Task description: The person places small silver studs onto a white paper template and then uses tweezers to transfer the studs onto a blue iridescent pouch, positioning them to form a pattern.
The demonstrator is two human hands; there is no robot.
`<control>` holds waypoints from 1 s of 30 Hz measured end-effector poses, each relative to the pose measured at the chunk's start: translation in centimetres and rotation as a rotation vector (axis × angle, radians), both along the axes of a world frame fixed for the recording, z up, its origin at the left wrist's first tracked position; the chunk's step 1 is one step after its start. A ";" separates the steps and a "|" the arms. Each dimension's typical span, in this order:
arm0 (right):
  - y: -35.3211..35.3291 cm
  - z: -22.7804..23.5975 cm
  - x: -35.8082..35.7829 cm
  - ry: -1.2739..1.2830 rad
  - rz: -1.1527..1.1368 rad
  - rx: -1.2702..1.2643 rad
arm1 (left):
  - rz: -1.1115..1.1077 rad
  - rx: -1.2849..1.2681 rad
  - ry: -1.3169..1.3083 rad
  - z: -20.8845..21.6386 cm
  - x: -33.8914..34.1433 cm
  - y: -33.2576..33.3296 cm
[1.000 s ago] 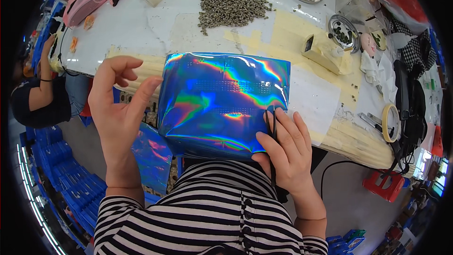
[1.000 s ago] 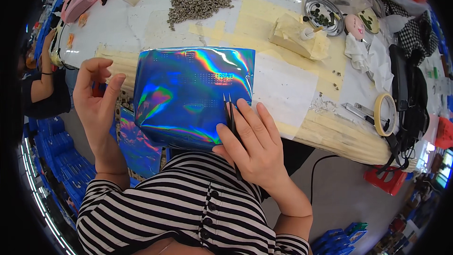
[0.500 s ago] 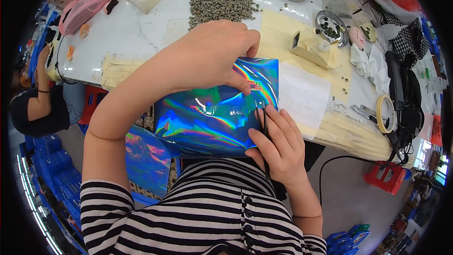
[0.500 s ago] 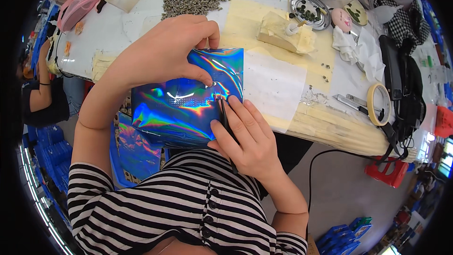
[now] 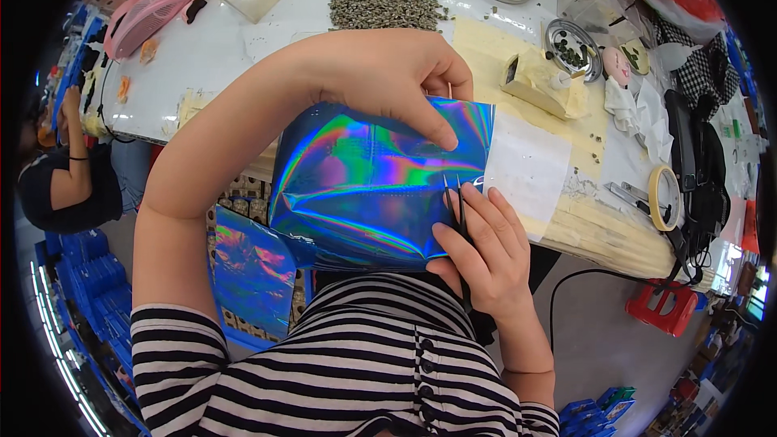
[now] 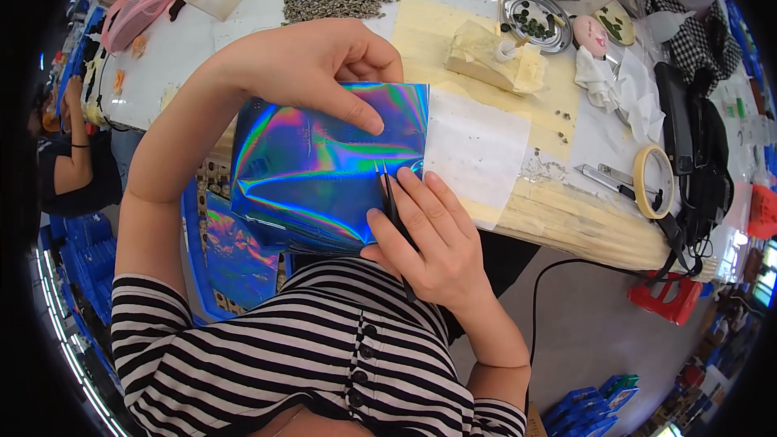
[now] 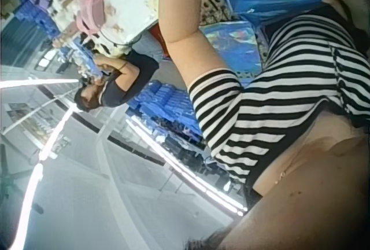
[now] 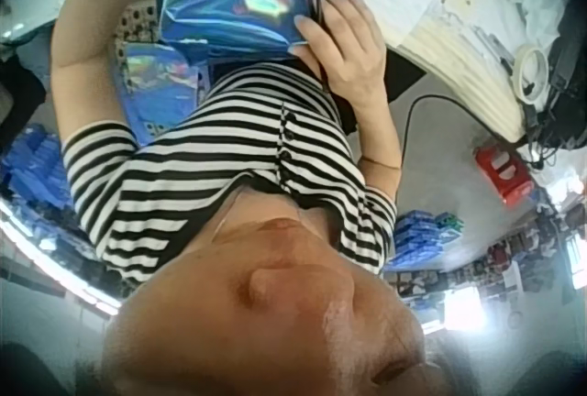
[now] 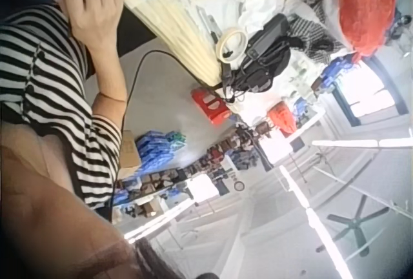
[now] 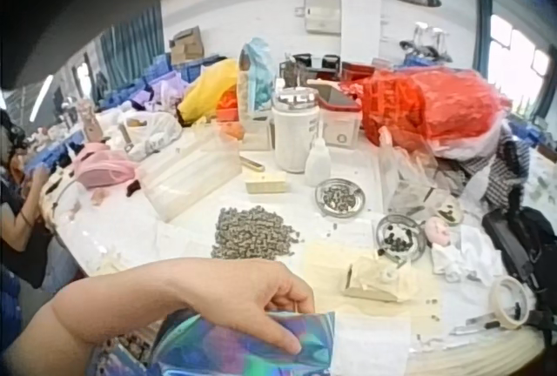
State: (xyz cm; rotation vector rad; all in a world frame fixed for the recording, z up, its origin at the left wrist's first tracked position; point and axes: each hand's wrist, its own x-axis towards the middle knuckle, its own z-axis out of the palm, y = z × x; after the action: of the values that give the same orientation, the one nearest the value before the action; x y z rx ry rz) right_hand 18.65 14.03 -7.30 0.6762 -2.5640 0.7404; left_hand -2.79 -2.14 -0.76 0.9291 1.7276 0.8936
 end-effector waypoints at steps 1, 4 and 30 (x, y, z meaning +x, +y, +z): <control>0.1 0.1 -0.1 -0.003 0.007 -0.007 | -0.014 0.008 -0.036 -0.1 -0.1 0.2; 0.2 0.3 -0.4 -0.019 0.022 -0.086 | -0.012 0.016 -0.136 -0.4 -0.2 0.5; -2.1 0.3 -1.8 -0.102 -0.326 -0.802 | 0.086 0.096 -0.246 -1.6 0.3 -0.3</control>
State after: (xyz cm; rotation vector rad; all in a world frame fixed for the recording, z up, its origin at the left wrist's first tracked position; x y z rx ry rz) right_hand 16.88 11.91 -7.01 -0.0371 -2.0897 1.5549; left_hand -2.48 -2.39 -2.33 0.7757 1.5330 1.1079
